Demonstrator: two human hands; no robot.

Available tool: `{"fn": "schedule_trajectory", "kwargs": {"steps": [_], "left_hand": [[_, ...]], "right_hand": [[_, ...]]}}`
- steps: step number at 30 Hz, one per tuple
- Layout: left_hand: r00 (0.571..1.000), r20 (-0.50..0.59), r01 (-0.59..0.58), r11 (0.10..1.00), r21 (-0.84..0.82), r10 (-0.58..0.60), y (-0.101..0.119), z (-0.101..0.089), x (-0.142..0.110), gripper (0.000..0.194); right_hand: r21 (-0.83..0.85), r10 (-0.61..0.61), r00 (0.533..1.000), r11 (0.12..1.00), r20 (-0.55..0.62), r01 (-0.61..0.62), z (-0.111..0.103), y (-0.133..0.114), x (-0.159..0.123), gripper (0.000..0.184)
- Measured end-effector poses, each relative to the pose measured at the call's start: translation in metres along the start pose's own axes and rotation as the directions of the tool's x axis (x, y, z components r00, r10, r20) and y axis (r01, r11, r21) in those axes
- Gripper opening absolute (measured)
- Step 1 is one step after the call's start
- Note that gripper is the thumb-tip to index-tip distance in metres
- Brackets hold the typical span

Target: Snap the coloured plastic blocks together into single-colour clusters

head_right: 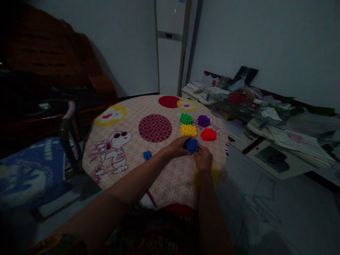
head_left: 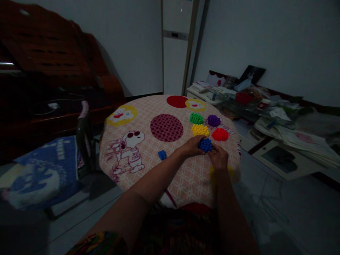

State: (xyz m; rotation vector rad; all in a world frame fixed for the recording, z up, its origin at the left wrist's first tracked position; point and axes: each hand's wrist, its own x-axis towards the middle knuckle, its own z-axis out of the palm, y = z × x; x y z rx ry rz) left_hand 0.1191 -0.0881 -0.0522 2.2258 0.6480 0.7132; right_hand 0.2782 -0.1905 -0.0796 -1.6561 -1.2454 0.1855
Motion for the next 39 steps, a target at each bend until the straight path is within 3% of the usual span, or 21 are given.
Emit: {"fn": "schedule_trajectory", "kwargs": {"steps": [5,8,12,15,19,22,28,31,33,36,39], "left_hand": [[1.0,0.004,0.0,1.0,-0.001,0.0,0.001,0.002,0.0,0.089],[1.0,-0.024,0.004,1.0,-0.015,-0.004,0.003,-0.007,0.001,0.092],[0.993,-0.122,0.014,1.0,0.017,-0.012,0.009,-0.046,-0.002,0.078],[0.978,-0.174,0.146,0.976,0.164,-0.117,0.016,-0.086,-0.016,0.056],[0.954,-0.072,0.292,0.85,0.439,-0.291,0.021,-0.128,-0.048,0.028],[0.911,0.022,0.341,0.781,0.523,-0.412,0.021,-0.143,-0.075,0.014],[0.827,0.155,0.377,0.738,0.559,-0.54,0.022,-0.135,-0.101,0.019],[0.819,0.195,0.332,0.722,0.607,-0.54,0.024,-0.125,-0.098,0.02],[0.823,0.245,0.298,0.758,0.581,-0.512,0.024,-0.121,-0.093,0.019],[0.855,0.299,0.283,0.864,0.416,-0.424,0.023,-0.116,-0.082,0.014],[0.906,0.303,0.304,0.952,0.021,-0.296,0.025,-0.102,-0.065,0.013]], "right_hand": [[-0.058,-0.034,0.999,0.998,-0.018,0.033,0.001,0.001,0.002,0.05],[-0.064,-0.039,0.996,0.997,-0.078,0.034,0.001,0.0,0.001,0.05],[0.074,0.067,0.989,0.996,-0.133,-0.057,0.002,0.002,-0.003,0.052],[0.28,0.206,0.972,0.945,-0.114,-0.167,0.004,0.006,-0.005,0.052],[0.378,0.304,0.946,0.894,-0.115,-0.241,0.005,0.008,-0.004,0.046],[0.375,0.32,0.94,0.891,-0.118,-0.256,0.005,0.006,-0.004,0.042],[0.368,0.308,0.945,0.896,-0.111,-0.249,0.003,0.002,-0.005,0.038],[0.357,0.297,0.949,0.902,-0.102,-0.244,0.004,0.002,-0.005,0.038],[0.357,0.3,0.947,0.902,-0.113,-0.243,0.003,0.001,-0.005,0.037],[0.364,0.307,0.935,0.903,-0.178,-0.228,0.001,-0.004,-0.008,0.033],[0.373,0.283,0.926,0.911,-0.252,-0.176,-0.003,-0.017,-0.013,0.03]]}}
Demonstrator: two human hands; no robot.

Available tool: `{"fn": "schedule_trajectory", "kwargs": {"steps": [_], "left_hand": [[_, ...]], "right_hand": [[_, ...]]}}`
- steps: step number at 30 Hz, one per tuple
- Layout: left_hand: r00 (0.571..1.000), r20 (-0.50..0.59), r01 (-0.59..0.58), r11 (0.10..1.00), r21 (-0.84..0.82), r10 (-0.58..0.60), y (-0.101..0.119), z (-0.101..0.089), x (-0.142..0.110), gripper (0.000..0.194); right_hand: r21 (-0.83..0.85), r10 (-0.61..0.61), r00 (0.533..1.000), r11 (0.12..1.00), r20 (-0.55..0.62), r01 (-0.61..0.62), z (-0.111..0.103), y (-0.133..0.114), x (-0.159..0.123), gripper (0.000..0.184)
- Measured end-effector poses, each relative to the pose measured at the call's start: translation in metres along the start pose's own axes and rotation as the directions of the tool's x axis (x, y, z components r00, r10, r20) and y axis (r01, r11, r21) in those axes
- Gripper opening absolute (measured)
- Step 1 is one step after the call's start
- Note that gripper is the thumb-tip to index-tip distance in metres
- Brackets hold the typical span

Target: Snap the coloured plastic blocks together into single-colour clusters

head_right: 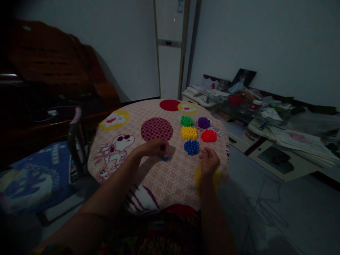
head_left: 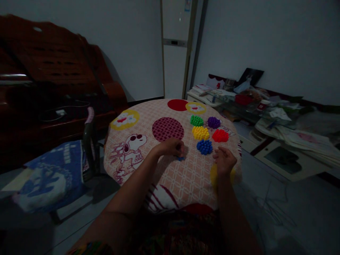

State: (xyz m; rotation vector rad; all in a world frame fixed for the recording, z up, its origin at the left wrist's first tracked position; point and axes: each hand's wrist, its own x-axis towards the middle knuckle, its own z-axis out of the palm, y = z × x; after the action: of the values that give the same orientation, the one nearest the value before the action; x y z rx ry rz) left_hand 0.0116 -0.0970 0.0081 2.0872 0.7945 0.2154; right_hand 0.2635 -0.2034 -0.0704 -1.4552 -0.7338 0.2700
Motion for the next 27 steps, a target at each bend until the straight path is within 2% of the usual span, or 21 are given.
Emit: {"fn": "schedule_trajectory", "kwargs": {"steps": [2,4,6,8,10,12,15,17,20,22,25,27], "left_hand": [[0.996,-0.048,-0.083,0.95,-0.3,0.072,0.008,0.011,0.016,0.02],[0.985,-0.14,-0.161,0.833,-0.53,0.101,0.018,0.027,0.032,0.031],[0.972,-0.216,-0.216,0.717,-0.663,0.093,0.026,0.043,0.047,0.04],[0.967,-0.241,-0.234,0.638,-0.733,0.079,0.031,0.059,0.057,0.046],[0.965,-0.252,-0.245,0.6,-0.762,0.073,0.031,0.071,0.063,0.047],[0.954,-0.294,-0.27,0.602,-0.751,0.061,0.028,0.077,0.064,0.045],[0.921,-0.389,-0.297,0.637,-0.712,-0.005,0.019,0.075,0.061,0.038],[0.9,-0.428,-0.285,0.634,-0.719,-0.081,0.012,0.07,0.058,0.03],[0.88,-0.441,-0.255,0.607,-0.753,-0.177,0.003,0.063,0.054,0.022],[0.871,-0.449,-0.252,0.603,-0.757,-0.2,-0.001,0.061,0.053,0.02],[0.869,-0.453,-0.251,0.614,-0.748,-0.197,-0.006,0.061,0.053,0.019],[0.867,-0.46,-0.252,0.629,-0.735,-0.191,-0.008,0.063,0.055,0.019]], "right_hand": [[0.048,-0.024,0.998,0.999,0.055,0.022,0.001,-0.012,-0.006,0.033],[0.105,-0.036,0.98,0.994,0.195,0.015,0.003,-0.023,-0.011,0.039],[0.144,-0.046,0.944,0.99,0.328,-0.002,0.006,-0.033,-0.016,0.043],[0.169,-0.067,0.92,0.986,0.387,0.001,0.008,-0.039,-0.019,0.046],[0.165,-0.083,0.924,0.986,0.374,0.022,0.008,-0.04,-0.019,0.047],[0.117,-0.077,0.95,0.992,0.302,0.044,0.003,-0.036,-0.013,0.048],[-0.035,-0.065,0.984,0.997,0.167,0.072,-0.008,-0.025,0.006,0.05],[-0.185,-0.086,0.986,0.976,0.139,0.112,-0.014,-0.019,0.021,0.046],[-0.411,-0.145,0.975,0.889,0.168,0.204,-0.013,-0.015,0.036,0.035],[-0.507,-0.187,0.961,0.82,0.202,0.266,-0.007,-0.016,0.04,0.031],[-0.546,-0.221,0.938,0.767,0.268,0.337,0.0,-0.016,0.039,0.028],[-0.521,-0.211,0.93,0.781,0.3,0.345,0.001,-0.014,0.038,0.033]]}}
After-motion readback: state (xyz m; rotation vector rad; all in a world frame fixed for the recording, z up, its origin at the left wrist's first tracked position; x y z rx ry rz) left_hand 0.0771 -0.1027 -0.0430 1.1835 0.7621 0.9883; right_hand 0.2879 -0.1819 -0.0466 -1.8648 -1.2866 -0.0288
